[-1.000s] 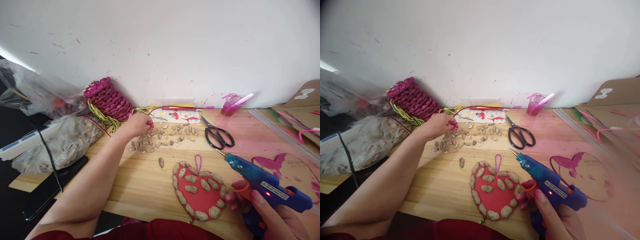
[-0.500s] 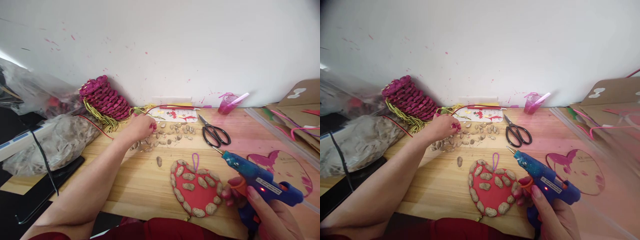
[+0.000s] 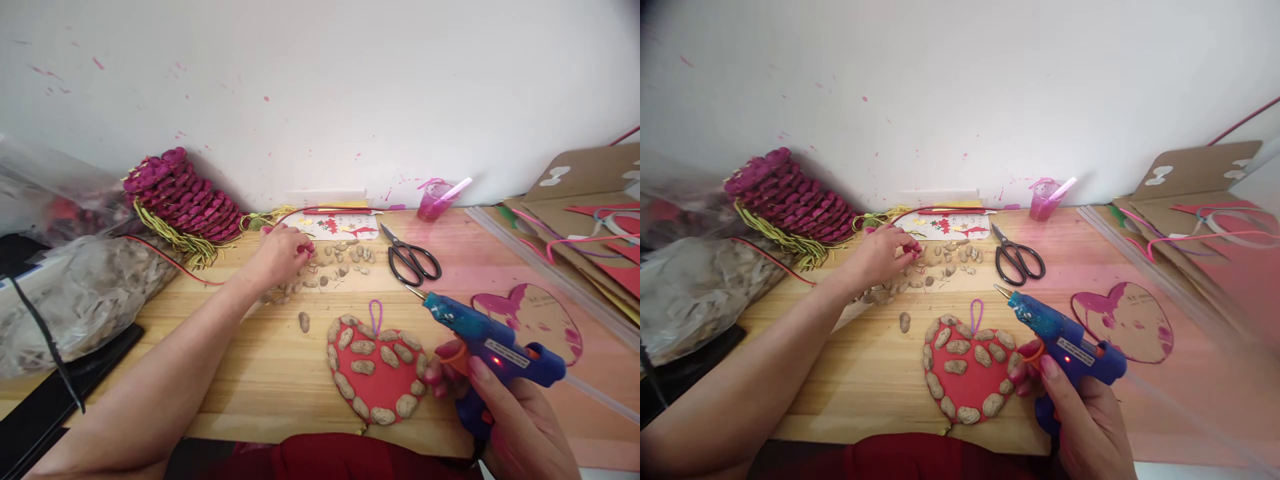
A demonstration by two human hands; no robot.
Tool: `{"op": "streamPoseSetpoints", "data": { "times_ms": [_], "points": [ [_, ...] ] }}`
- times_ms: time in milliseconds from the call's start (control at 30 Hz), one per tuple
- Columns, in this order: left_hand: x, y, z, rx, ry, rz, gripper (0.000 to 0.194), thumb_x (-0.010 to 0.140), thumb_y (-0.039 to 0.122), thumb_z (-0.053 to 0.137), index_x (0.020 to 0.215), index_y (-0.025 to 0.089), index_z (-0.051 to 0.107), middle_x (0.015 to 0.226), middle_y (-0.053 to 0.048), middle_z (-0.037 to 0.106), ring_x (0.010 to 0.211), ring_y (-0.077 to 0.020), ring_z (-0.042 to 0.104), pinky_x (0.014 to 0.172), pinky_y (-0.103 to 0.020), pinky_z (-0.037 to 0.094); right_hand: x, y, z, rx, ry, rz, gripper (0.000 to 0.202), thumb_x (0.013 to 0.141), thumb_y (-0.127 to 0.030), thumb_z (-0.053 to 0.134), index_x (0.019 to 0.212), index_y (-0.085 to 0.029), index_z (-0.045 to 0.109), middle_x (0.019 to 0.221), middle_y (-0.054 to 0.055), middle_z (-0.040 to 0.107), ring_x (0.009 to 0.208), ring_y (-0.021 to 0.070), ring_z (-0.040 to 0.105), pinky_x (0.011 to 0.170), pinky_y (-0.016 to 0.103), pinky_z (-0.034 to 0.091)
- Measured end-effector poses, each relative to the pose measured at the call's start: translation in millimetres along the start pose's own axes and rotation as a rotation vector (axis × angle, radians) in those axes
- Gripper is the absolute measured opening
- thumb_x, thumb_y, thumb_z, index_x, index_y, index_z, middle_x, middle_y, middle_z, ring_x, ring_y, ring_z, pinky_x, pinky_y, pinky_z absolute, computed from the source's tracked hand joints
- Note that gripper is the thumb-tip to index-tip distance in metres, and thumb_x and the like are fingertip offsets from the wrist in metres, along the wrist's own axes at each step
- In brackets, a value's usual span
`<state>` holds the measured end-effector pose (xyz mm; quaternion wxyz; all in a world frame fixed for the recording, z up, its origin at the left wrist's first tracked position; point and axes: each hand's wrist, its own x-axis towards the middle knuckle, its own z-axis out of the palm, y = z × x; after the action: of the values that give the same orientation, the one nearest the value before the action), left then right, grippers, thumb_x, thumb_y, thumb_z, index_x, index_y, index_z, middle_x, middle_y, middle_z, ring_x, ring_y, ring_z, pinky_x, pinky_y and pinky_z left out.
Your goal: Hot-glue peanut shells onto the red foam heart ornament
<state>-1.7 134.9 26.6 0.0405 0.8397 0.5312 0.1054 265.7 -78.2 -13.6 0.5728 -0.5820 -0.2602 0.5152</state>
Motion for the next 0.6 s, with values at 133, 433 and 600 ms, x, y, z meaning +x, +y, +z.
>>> {"op": "streamPoseSetpoints", "data": {
  "times_ms": [133, 433, 600],
  "points": [
    [0, 5, 5.0, 0.013, 0.010, 0.012, 0.018, 0.084, 0.025, 0.056, 0.085, 0.023, 0.074, 0.095, -0.008, 0.075, 0.100, -0.0294, 0.059, 0.089, -0.047, 0.037, -7, -7, 12, 0.009, 0.066, 0.030, 0.020, 0.078, -0.050, 0.075, 0.081, -0.030, 0.077, 0.078, 0.006, 0.073, 0.082, 0.0296, 0.070, 0.070, 0.039, 0.060],
    [-3, 22, 8.1, 0.031, -0.055, 0.123, 0.029, 0.088, 0.016, 0.048, 0.089, 0.024, 0.076, 0.101, -0.008, 0.073, 0.103, -0.0296, 0.057, 0.087, -0.045, 0.038, -7, -5, 12, 0.037, 0.042, -0.044, 0.023, 0.079, -0.046, 0.076, 0.085, -0.024, 0.076, 0.073, 0.005, 0.072, 0.070, 0.0234, 0.068, 0.063, 0.033, 0.056],
    [-2, 28, 7.2, -0.031, -0.003, 0.133, 0.029, 0.090, 0.017, 0.047, 0.095, 0.023, 0.075, 0.103, -0.008, 0.074, 0.103, -0.0285, 0.057, 0.087, -0.045, 0.039, -7, -3, 10, -0.012, 0.057, -0.062, 0.026, 0.079, -0.048, 0.075, 0.077, -0.021, 0.073, 0.066, 0.004, 0.068, 0.058, 0.0205, 0.063, 0.053, 0.031, 0.053]
  ]
}}
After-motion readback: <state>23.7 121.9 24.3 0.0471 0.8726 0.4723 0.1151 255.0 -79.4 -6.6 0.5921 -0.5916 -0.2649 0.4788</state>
